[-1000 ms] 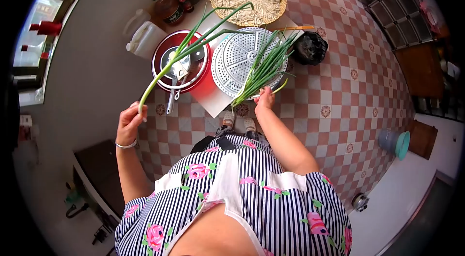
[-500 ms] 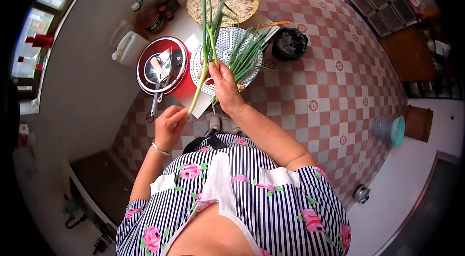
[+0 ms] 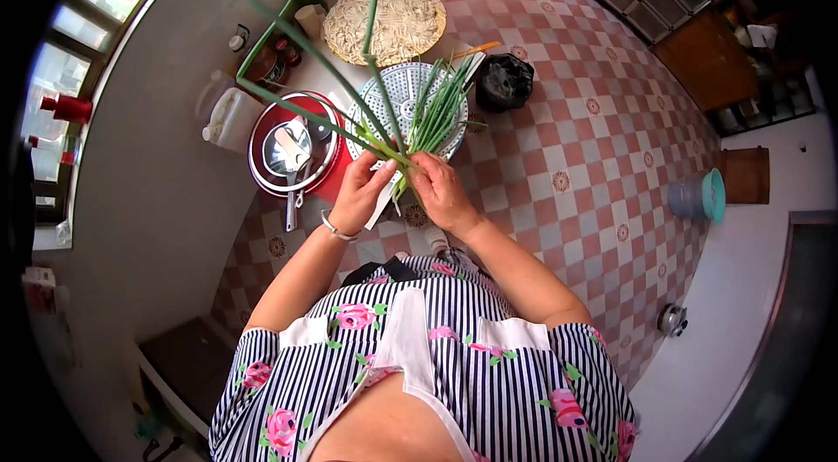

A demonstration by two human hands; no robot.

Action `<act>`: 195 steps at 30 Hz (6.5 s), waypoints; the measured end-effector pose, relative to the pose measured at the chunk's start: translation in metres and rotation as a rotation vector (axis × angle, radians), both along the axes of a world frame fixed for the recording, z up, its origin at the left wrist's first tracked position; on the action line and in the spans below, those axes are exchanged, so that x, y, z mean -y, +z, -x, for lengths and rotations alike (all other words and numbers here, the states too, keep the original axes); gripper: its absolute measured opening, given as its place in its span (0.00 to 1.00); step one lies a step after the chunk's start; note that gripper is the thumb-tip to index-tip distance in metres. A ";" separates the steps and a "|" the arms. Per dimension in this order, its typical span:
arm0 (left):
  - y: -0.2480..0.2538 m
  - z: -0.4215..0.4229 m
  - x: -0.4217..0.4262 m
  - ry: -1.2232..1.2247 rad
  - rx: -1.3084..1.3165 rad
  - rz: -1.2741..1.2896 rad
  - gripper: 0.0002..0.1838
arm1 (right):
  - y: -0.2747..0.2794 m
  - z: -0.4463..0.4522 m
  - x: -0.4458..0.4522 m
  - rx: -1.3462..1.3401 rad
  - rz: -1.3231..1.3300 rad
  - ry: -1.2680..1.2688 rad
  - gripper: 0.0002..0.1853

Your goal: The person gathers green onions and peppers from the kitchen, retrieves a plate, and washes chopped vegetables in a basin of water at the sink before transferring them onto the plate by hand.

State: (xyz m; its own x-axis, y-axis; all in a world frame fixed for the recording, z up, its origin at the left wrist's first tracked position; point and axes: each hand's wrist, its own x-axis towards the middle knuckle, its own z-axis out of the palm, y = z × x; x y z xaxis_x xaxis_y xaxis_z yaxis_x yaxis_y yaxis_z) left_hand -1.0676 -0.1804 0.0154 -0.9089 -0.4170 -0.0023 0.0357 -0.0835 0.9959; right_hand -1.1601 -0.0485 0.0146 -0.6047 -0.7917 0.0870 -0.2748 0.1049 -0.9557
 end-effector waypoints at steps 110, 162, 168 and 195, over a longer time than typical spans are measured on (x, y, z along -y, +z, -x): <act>0.207 1.910 -0.874 -0.573 0.152 -0.920 0.11 | 0.335 1.831 -1.002 -0.443 -0.392 -0.803 0.16; 0.237 2.241 -1.075 -0.414 0.114 -1.067 0.09 | 0.427 2.119 -1.112 -0.984 0.261 -1.238 0.13; 0.241 2.238 -1.074 -0.437 0.084 -1.038 0.09 | 0.503 2.159 -1.061 -0.549 -0.277 -0.559 0.13; 0.276 2.237 -1.082 -0.509 0.041 -1.102 0.08 | 0.425 2.214 -1.044 -0.346 -1.176 -0.400 0.14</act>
State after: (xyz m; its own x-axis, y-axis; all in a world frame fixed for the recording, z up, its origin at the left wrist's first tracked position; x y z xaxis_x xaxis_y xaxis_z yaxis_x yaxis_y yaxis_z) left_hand -3.3051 0.9016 0.2910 -0.9591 0.2312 -0.1631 -0.2774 -0.8818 0.3813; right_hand -3.3742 0.9959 0.4399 -0.9023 -0.2694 -0.3366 -0.2428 0.9627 -0.1194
